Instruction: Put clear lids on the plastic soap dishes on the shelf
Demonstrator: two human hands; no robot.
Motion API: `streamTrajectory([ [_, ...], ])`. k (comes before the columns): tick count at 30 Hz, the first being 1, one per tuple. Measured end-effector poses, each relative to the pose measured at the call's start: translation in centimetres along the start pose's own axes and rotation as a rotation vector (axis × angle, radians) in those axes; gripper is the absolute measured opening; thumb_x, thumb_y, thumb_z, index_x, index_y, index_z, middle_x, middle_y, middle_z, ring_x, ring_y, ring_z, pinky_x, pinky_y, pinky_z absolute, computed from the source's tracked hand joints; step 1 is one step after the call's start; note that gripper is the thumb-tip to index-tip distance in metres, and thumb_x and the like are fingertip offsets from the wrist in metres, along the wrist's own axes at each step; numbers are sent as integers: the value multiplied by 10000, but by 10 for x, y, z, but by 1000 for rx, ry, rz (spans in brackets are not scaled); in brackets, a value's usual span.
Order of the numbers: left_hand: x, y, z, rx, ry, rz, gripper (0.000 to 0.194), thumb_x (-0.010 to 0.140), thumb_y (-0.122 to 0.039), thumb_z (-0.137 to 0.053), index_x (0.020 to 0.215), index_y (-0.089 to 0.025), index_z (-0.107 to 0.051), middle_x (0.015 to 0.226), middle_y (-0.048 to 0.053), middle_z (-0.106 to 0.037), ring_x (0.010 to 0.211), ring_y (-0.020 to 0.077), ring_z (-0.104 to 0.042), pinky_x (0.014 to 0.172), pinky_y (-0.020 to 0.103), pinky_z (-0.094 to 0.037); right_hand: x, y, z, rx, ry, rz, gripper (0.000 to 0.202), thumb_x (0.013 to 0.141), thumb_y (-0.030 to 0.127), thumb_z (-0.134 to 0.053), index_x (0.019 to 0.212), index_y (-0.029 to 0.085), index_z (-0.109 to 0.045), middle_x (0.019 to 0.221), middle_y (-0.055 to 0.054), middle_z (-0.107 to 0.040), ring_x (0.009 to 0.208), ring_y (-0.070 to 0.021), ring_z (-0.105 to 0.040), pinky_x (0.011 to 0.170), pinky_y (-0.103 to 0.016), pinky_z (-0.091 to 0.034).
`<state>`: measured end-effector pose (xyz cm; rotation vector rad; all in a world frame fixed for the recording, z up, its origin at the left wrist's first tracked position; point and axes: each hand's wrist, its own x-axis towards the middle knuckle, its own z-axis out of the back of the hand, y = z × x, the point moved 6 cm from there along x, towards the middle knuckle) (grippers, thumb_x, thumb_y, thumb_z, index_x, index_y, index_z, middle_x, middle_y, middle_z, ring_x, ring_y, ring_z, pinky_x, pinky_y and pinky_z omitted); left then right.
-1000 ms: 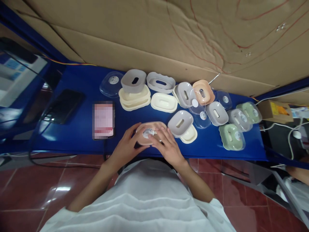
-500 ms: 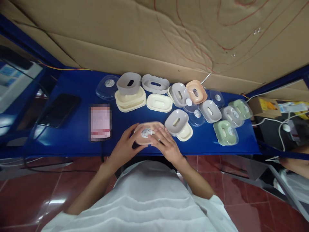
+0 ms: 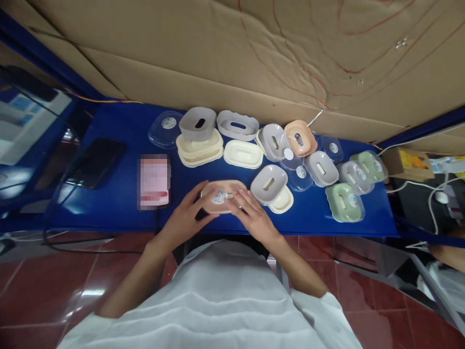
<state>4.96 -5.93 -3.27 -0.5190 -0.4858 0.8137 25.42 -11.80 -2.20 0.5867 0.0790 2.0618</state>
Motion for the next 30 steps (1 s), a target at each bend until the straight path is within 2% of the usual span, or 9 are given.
streamTrajectory([
  [2, 3, -1, 0, 17, 16, 21, 776, 989, -379, -729, 1669, -336, -358, 1697, 154, -380, 1557, 360, -440, 1223, 544, -481, 2, -1, 0, 12, -20, -35, 835, 1045, 172, -642, 1729, 316, -185, 1672, -89, -477, 1592, -266, -389, 1302, -465, -431],
  [6, 8, -2, 0, 41, -24, 31, 806, 916, -392, -818, 1620, -295, -439, 1621, 176, -449, 1495, 380, -500, 1206, 554, -493, 5, -2, 3, 46, -54, -60, 867, 1027, 197, -678, 1726, 334, -184, 1676, -77, -472, 1578, -270, -417, 1282, -447, -464],
  [10, 9, -1, -2, 39, -37, 41, 792, 922, -392, -811, 1620, -327, -442, 1615, 155, -461, 1488, 374, -507, 1213, 557, -485, 7, -4, 8, 116, -83, -57, 846, 1023, 208, -684, 1717, 348, -221, 1666, -63, -488, 1558, -270, -453, 1271, -451, -482],
  [15, 9, 0, 0, 20, -47, 38, 818, 913, -383, -821, 1631, -346, -431, 1635, 145, -452, 1508, 370, -489, 1231, 560, -466, 9, -8, 8, 156, -74, -71, 832, 1017, 223, -698, 1712, 353, -259, 1688, -63, -456, 1581, -279, -419, 1285, -489, -458],
  [18, 9, 1, -3, 16, -39, 46, 809, 926, -376, -806, 1636, -330, -421, 1633, 157, -449, 1511, 370, -482, 1234, 567, -461, 8, -6, 5, 102, -46, -54, 834, 1025, 200, -679, 1721, 332, -240, 1704, -80, -430, 1609, -275, -366, 1292, -483, -443],
  [22, 6, 1, -3, 7, -60, 20, 777, 943, -378, -789, 1630, -346, -427, 1652, 145, -427, 1515, 364, -482, 1237, 566, -462, 2, -2, 2, 8, -15, -31, 889, 1016, 218, -696, 1737, 296, -183, 1733, -119, -363, 1628, -313, -309, 1294, -510, -426],
  [24, 5, 3, 9, -6, -103, 22, 732, 957, -395, -774, 1612, -343, -450, 1648, 134, -436, 1504, 350, -500, 1237, 550, -471, -5, 2, 4, -12, -39, -5, 915, 1004, 250, -720, 1738, 318, -177, 1744, -116, -342, 1603, -326, -368, 1283, -514, -438],
  [26, 7, 12, 35, 18, -183, 54, 696, 962, -445, -767, 1585, -328, -480, 1626, 119, -470, 1485, 338, -523, 1231, 539, -484, -13, 1, 9, -34, -97, -19, 895, 1003, 254, -718, 1731, 345, -206, 1746, -99, -348, 1576, -327, -423, 1279, -527, -440],
  [30, 26, 46, 121, 217, -443, 103, 722, 941, -625, -744, 1528, -253, -551, 1568, 95, -540, 1453, 329, -540, 1215, 551, -497, -24, -12, 19, -136, -214, -223, 767, 1026, 256, -670, 1702, 325, -315, 1715, -108, -411, 1588, -346, -403, 1293, -613, -371],
])
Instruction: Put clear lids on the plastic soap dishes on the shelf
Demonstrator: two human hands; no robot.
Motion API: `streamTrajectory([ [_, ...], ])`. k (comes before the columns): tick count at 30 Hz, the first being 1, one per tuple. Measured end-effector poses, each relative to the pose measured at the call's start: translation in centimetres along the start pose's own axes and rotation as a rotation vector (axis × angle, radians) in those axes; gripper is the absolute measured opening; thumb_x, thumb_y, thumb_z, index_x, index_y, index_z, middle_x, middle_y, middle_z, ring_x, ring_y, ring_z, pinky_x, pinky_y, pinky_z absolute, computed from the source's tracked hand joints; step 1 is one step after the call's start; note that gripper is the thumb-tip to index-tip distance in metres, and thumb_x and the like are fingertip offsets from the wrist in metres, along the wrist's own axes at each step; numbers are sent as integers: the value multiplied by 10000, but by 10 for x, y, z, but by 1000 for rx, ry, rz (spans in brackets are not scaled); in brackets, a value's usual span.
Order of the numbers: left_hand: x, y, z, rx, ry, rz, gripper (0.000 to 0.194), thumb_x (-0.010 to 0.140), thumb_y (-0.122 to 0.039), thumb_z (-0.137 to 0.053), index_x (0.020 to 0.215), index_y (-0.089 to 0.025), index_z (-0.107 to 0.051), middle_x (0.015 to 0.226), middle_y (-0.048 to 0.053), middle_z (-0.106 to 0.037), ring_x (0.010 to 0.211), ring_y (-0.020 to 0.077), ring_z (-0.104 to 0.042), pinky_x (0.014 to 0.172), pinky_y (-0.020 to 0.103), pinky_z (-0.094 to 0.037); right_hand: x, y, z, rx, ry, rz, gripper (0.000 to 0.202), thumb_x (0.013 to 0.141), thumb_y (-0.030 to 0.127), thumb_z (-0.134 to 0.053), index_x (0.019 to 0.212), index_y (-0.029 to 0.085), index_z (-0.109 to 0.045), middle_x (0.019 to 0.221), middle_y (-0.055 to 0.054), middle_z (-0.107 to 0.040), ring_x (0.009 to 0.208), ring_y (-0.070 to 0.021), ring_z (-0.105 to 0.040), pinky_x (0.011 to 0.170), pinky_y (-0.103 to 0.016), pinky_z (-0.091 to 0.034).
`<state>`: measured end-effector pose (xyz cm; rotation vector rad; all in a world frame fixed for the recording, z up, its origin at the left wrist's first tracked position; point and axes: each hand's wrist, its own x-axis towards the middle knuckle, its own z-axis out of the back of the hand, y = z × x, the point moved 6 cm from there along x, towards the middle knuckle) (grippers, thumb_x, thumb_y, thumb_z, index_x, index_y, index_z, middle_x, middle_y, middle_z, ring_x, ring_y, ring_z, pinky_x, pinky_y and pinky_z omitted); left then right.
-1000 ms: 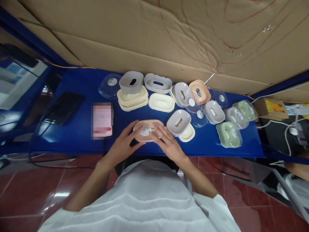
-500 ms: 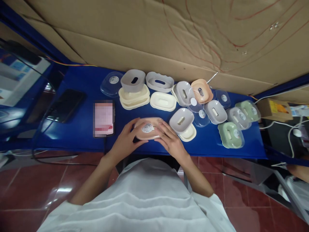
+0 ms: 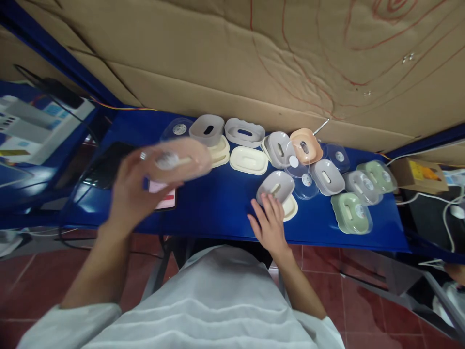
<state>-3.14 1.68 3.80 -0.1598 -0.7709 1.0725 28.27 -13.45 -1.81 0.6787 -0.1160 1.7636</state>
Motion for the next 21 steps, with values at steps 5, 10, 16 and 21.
streamTrajectory([
  [5, 78, 95, 21, 150, -102, 133, 1029, 886, -915, -522, 1569, -147, -479, 1588, 87, -518, 1482, 343, -489, 1141, 633, -445, 4, -13, -1, -77, 1, -152, 570, 1050, 246, -631, 1604, 269, -497, 1508, -108, -657, 1464, -316, -559, 1303, -605, -297],
  [10, 104, 179, -18, 168, -40, 327, 1095, 673, -997, -639, 1390, -171, -586, 1369, 93, -665, 1382, 396, -586, 1075, 617, -522, 2, -5, 4, 89, 53, -19, 513, 1060, 121, -533, 1536, 310, -572, 1384, -38, -744, 1322, -226, -674, 1316, -531, -319],
  [16, 101, 197, -36, 106, 66, 315, 1286, 549, -986, -749, 1493, -163, -459, 1474, 145, -589, 1388, 407, -567, 1094, 626, -547, 3, -2, 11, 133, 130, 21, 470, 1065, 155, -535, 1507, 307, -589, 1495, -39, -672, 1489, -252, -543, 1332, -582, -316],
  [21, 72, 108, 1, 42, 24, 148, 1050, 868, -869, -599, 1617, -159, -405, 1663, 192, -437, 1555, 419, -407, 1209, 667, -392, -1, -12, 15, 56, 128, -46, 445, 1051, 286, -635, 1494, 303, -601, 1560, -81, -612, 1513, -319, -509, 1292, -623, -364],
])
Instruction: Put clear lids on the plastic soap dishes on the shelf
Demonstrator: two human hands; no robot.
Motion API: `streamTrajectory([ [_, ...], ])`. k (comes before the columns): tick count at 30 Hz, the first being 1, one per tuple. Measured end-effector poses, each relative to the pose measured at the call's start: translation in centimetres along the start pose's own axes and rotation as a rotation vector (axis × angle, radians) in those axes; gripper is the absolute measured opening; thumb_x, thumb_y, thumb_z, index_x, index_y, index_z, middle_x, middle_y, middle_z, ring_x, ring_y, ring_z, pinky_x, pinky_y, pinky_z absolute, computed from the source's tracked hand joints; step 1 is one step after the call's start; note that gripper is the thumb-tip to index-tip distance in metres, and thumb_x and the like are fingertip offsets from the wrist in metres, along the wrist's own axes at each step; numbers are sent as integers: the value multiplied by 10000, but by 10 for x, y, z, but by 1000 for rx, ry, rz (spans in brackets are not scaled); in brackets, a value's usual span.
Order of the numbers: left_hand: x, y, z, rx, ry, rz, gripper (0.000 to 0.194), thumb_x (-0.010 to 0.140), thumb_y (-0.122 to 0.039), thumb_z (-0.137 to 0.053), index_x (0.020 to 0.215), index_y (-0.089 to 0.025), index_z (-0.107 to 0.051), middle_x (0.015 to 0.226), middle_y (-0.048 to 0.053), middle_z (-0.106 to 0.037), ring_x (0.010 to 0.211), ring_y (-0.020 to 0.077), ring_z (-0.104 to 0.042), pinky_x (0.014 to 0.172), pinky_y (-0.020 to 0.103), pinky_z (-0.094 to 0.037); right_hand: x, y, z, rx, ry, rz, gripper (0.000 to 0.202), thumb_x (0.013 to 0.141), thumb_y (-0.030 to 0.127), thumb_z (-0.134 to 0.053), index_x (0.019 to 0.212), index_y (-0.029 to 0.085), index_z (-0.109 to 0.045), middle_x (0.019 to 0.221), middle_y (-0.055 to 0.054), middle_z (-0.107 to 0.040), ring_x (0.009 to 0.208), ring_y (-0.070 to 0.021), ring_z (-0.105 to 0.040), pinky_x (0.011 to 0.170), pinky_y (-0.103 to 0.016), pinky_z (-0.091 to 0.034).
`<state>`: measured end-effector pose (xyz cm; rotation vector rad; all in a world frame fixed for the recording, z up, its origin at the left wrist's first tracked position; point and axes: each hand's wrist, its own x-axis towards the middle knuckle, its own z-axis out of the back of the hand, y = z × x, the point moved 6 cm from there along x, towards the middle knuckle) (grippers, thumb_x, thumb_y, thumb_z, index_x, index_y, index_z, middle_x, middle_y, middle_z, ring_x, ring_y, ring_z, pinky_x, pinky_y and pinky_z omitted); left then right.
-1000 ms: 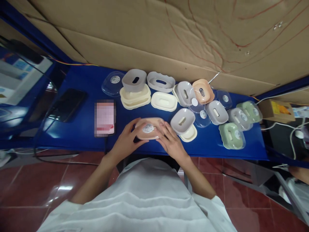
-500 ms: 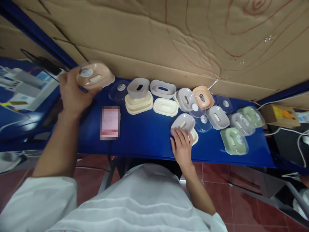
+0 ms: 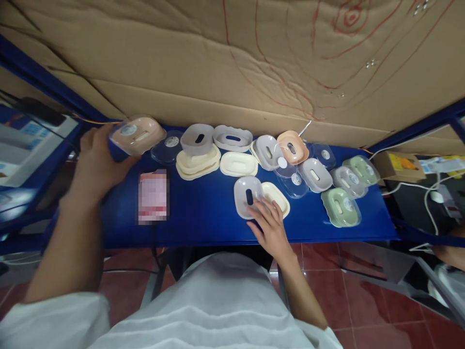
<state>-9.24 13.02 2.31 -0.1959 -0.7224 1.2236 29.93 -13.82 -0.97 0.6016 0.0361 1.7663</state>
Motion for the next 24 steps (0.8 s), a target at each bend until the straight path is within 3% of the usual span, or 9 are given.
streamTrajectory([
  [2, -37, -53, 4, -13, 21, -72, 697, 1018, -655, -554, 1582, -250, -492, 1587, 98, -551, 1510, 361, -489, 1219, 595, -456, -2, -1, -2, -11, 2, -11, 446, 1042, 297, -654, 1486, 300, -612, 1509, -90, -650, 1503, -326, -518, 1279, -622, -391],
  [4, -81, -108, -10, -68, 133, -197, 477, 1071, -432, -554, 1532, -308, -553, 1539, 49, -611, 1446, 313, -573, 1212, 556, -500, -1, 4, -6, 56, -7, 0, 434, 1039, 271, -658, 1471, 283, -623, 1404, -93, -709, 1493, -314, -532, 1260, -592, -440],
  [6, -124, -154, -34, -115, 283, -366, 461, 1068, -273, -558, 1527, -318, -560, 1663, 85, -487, 1494, 307, -533, 1203, 533, -513, 3, 12, -10, 190, 0, 16, 403, 1039, 255, -657, 1441, 261, -635, 1326, -92, -735, 1495, -295, -533, 1247, -553, -478],
  [8, -154, -179, -54, -97, 351, -450, 506, 1050, -189, -568, 1542, -310, -549, 1710, 113, -418, 1570, 331, -434, 1240, 572, -454, 8, 22, -17, 300, 62, 45, 368, 1047, 256, -644, 1415, 241, -639, 1337, -93, -729, 1523, -279, -505, 1256, -530, -478],
  [12, -174, -181, -70, -55, 416, -464, 419, 1030, -165, -603, 1413, -324, -665, 1549, 98, -609, 1519, 325, -497, 1289, 648, -329, 12, 29, -24, 224, 183, 128, 374, 1078, 183, -524, 1424, 264, -642, 1558, -79, -609, 1596, -272, -398, 1315, -584, -364],
  [15, -173, -174, -64, -53, 406, -456, 294, 1024, -197, -648, 1289, -297, -729, 1269, 85, -753, 1286, 292, -666, 1257, 619, -362, 7, 3, -10, 24, 46, 13, 419, 1062, 226, -575, 1473, 296, -621, 1649, -89, -516, 1610, -316, -364, 1314, -632, -308],
  [18, -174, -179, -59, -63, 391, -498, 224, 1034, -235, -660, 1240, -270, -740, 1167, 74, -771, 1118, 261, -711, 1144, 535, -449, -5, -26, 4, -134, -51, -145, 440, 1043, 322, -654, 1480, 284, -617, 1569, -114, -598, 1518, -340, -497, 1300, -650, -288],
  [21, -173, -185, -53, -102, 266, -485, 189, 1035, -239, -676, 1209, -274, -741, 1135, 47, -787, 1032, 228, -725, 1045, 476, -465, -12, -32, 3, -99, -2, -157, 384, 1070, 292, -605, 1454, 286, -629, 1528, -103, -635, 1434, -302, -593, 1296, -620, -321],
  [24, -165, -184, -48, -151, 88, -395, 211, 1012, -251, -724, 1219, -291, -730, 1113, 32, -796, 1008, 220, -726, 996, 455, -467, -10, -15, -6, 84, 62, -95, 445, 1069, 293, -605, 1511, 280, -557, 1603, -119, -559, 1509, -279, -523, 1264, -542, -432],
])
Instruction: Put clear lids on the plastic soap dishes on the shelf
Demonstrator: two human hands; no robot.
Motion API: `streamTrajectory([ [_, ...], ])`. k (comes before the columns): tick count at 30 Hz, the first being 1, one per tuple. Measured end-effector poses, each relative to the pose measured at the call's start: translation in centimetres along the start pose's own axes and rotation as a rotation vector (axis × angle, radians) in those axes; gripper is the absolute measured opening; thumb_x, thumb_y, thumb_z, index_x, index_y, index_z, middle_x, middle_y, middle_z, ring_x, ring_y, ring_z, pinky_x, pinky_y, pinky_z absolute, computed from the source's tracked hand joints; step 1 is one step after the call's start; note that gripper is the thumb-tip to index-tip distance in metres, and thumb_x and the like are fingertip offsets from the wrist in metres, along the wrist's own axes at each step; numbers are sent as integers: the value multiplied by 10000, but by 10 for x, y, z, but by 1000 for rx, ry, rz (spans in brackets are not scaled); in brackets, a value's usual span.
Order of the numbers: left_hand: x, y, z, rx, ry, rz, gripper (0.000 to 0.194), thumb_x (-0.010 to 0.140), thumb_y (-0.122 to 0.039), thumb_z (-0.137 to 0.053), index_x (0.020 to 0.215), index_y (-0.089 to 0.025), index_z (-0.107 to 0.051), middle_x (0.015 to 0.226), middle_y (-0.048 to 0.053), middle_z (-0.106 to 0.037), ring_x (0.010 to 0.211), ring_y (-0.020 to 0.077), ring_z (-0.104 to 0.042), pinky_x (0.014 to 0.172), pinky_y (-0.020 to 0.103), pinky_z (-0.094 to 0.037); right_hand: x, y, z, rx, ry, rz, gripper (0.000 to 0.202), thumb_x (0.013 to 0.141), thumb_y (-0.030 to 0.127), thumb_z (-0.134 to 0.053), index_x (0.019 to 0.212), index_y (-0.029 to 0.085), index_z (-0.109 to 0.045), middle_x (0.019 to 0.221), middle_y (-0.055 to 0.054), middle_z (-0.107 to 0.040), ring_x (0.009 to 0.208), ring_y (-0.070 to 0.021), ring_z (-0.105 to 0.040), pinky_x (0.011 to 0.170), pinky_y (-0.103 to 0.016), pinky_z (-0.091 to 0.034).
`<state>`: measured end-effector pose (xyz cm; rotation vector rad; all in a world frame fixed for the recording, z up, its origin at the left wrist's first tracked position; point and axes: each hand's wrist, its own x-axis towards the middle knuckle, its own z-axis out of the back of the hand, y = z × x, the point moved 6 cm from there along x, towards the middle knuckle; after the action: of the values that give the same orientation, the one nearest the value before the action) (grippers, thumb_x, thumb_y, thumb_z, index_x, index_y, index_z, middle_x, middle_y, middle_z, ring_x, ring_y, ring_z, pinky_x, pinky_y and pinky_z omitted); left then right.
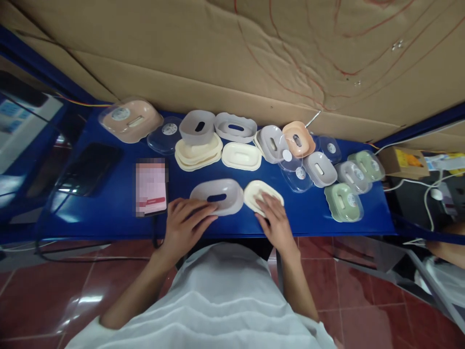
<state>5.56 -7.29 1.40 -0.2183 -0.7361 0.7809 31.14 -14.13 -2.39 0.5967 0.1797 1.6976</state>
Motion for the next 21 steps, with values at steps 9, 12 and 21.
streamTrajectory([
  [9, 31, -28, -48, 11, 211, -234, 169, 1063, -242, -633, 1199, -251, -731, 1157, 47, -791, 1122, 226, -700, 1074, 467, -419, 10, 13, 11, -90, -161, 99, 665, 942, 417, -804, 1547, 359, -534, 1766, -93, -310, 1629, -396, -299, 1274, -660, -362],
  [12, 31, -36, -59, -4, 274, -275, 191, 1062, -267, -634, 1231, -227, -714, 1199, 64, -773, 1163, 249, -692, 1082, 477, -423, 6, 11, 9, -158, -62, 140, 484, 983, 360, -764, 1450, 339, -637, 1617, -73, -560, 1557, -333, -454, 1293, -604, -337],
  [21, -5, -21, -50, 25, 331, -217, 333, 1033, -135, -618, 1346, -231, -681, 1527, 128, -627, 1461, 306, -551, 1185, 506, -400, 5, 15, -1, -117, 125, 309, 528, 1050, 396, -656, 1551, 264, -557, 1586, -92, -592, 1550, -267, -470, 1292, -506, -374],
])
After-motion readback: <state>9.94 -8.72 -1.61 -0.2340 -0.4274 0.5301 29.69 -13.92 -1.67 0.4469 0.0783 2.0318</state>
